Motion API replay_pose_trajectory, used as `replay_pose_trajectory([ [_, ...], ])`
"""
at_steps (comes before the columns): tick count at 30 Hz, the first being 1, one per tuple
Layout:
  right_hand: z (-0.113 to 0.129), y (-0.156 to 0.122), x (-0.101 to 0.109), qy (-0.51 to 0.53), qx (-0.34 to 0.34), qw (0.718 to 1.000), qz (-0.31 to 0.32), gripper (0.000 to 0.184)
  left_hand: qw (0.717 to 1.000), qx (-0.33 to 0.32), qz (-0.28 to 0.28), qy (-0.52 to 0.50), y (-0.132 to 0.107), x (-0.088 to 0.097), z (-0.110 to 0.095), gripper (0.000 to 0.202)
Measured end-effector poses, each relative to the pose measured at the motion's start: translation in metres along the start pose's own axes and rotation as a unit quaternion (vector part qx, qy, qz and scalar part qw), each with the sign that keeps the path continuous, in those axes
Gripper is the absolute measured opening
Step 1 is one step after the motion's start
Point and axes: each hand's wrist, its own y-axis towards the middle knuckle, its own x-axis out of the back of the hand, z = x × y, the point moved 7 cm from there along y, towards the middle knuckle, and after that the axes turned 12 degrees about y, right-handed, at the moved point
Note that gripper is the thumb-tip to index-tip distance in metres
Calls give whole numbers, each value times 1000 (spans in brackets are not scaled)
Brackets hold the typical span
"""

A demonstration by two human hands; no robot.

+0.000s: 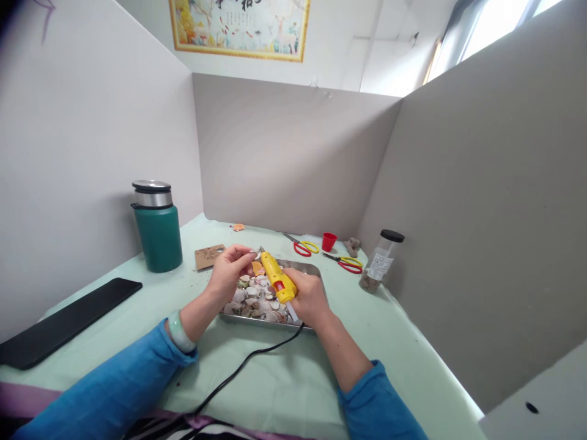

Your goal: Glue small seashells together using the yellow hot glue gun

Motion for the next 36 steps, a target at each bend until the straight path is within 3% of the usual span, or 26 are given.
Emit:
replay_pose_trajectory([
  [5,2,-1,-4,-3,11,999,32,25,1000,-1,3,2,1,0,1,30],
  [11,-3,-1,0,-12,-13,1000,0,24,1000,-3,1,2,1,0,0,29],
  [17,-3,-3,-6,-15,-3,999,42,25,1000,2,0,1,1,-1,1,30],
  [29,-3,-2,-5,-12,-9,999,32,26,1000,-4,4,-5,2,1,2,30],
  [33,-16,-1,-2,-55,-79,995,21,24,999,-4,-36,1,6,10,1,33],
  [36,-33,-3,-10,-135,-167,973,85,26,998,-1,-58,4,8,16,1,33],
])
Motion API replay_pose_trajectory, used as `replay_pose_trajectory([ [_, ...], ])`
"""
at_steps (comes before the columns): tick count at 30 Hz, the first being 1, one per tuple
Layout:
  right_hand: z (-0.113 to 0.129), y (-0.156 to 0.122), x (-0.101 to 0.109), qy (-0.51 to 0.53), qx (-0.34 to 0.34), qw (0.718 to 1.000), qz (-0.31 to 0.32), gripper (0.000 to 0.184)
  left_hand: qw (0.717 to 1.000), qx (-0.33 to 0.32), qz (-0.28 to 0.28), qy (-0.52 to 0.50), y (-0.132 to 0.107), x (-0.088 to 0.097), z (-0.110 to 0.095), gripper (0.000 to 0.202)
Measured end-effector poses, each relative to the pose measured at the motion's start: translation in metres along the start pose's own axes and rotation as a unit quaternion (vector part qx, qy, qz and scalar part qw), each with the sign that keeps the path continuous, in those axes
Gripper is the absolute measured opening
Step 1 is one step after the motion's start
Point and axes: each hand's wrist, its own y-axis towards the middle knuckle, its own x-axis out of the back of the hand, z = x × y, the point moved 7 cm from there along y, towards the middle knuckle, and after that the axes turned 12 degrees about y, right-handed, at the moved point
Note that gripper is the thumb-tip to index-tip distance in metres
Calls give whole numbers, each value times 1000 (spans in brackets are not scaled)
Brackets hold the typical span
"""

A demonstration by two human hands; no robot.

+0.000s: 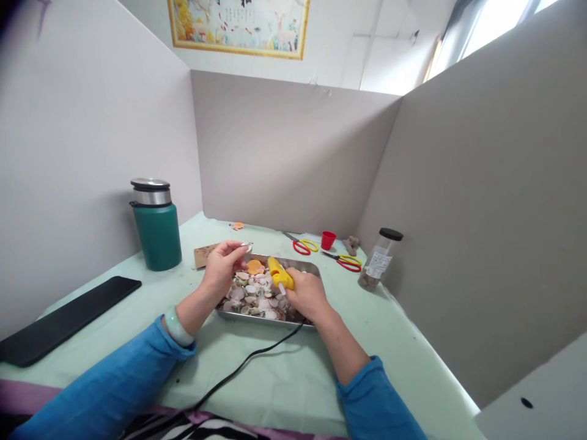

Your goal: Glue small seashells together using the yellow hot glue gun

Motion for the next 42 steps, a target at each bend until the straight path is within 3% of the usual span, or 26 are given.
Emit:
replay_pose_trajectory([
  [6,-9,-2,-14,-85,-64,987,122,33,999,-2,48,-5,-2,-8,1,32],
  [11,2,-6,4,29,-35,980,192,48,996,2,92,-21,-8,-16,-2,29],
  [13,10,-3,18,104,-19,983,149,44,992,13,121,-36,-12,-20,-3,28],
  [16,22,8,34,220,-15,975,27,31,983,33,172,-64,-19,-29,-1,26],
  [19,30,18,29,309,-43,949,-41,29,977,37,192,-80,-22,-34,2,25],
  [23,39,23,12,390,-65,916,-64,28,982,13,174,-69,-21,-34,5,24],
  [27,38,18,7,452,-84,882,-105,27,986,-10,160,-38,-21,-34,6,22],
  [32,37,15,5,515,-111,844,-105,32,985,-3,165,-38,-20,-34,5,22],
  [42,28,10,9,522,-103,836,-133,30,982,35,172,-76,-23,-30,-7,14],
])
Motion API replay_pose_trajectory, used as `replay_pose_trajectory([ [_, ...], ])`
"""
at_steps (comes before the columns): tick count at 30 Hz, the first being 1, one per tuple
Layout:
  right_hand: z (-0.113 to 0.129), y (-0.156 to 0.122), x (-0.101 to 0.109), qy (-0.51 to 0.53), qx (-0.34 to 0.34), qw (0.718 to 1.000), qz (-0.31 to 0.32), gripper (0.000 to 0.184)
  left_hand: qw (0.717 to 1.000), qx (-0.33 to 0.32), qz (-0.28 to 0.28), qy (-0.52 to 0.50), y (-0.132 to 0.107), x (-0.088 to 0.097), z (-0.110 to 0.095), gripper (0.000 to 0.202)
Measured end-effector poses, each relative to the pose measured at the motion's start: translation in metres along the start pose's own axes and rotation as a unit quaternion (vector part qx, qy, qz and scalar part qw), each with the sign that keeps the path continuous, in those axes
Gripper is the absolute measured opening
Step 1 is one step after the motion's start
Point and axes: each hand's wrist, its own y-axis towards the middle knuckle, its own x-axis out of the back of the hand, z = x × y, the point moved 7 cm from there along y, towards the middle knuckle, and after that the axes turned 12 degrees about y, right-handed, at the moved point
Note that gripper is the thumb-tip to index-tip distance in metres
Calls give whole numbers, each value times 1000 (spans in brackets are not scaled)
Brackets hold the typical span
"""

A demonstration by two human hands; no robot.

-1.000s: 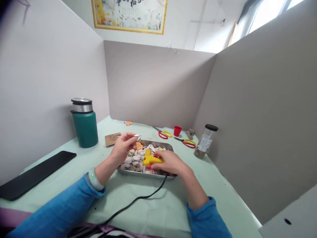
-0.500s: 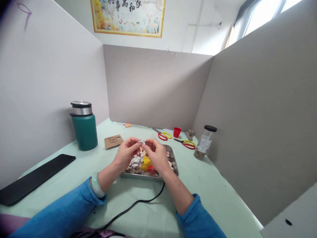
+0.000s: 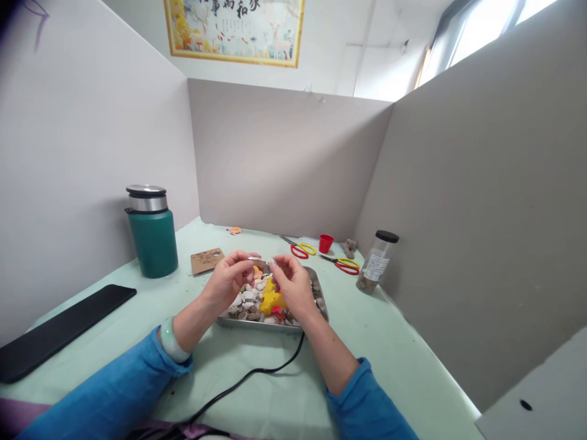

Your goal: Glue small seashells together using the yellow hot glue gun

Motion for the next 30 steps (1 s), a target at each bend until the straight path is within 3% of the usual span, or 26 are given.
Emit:
replay_pose_trajectory([
  [6,-3,1,5,12,13,1000,9,29,999,22,32,-4,1,-3,5,15],
  [19,-7,-3,3,-70,27,996,47,29,991,18,43,123,3,-5,12,14],
  [30,-2,-8,-1,-90,47,993,63,28,991,26,52,118,0,-9,9,20],
])
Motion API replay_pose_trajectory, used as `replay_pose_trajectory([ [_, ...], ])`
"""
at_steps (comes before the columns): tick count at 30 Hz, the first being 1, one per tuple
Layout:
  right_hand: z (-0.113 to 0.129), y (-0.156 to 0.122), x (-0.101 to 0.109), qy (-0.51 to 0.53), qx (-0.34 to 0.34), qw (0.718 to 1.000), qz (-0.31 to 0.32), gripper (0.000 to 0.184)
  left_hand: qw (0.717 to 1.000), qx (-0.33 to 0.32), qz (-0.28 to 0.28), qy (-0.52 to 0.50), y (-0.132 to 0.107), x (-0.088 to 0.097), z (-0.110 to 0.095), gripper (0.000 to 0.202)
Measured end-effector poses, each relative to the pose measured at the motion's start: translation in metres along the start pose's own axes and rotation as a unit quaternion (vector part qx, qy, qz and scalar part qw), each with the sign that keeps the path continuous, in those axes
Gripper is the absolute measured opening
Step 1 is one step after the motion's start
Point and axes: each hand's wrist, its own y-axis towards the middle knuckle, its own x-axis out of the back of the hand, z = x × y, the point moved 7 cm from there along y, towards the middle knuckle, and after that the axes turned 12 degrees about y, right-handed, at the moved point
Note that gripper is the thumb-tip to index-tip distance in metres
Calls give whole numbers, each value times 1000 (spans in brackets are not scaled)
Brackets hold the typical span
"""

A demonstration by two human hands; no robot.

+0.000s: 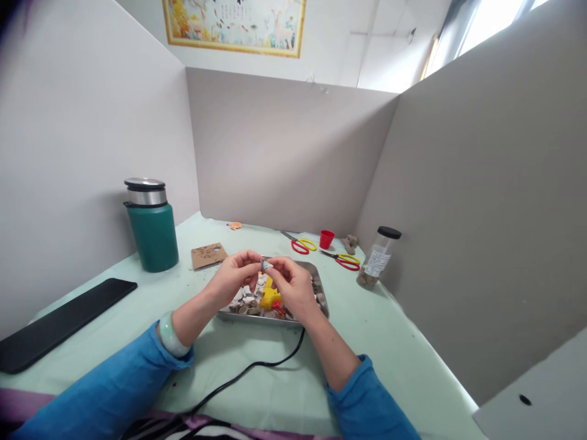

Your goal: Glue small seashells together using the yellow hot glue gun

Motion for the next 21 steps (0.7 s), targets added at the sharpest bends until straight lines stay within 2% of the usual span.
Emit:
replay_pose_trajectory([
  [6,-1,-1,2,-71,34,997,-2,27,999,0,-24,23,-2,1,-5,20],
  [15,17,-5,-1,-164,123,979,-3,21,998,-6,-35,56,-1,3,-4,16],
  [21,18,-6,-1,-186,134,973,2,20,998,-8,-37,59,-1,3,-3,16],
])
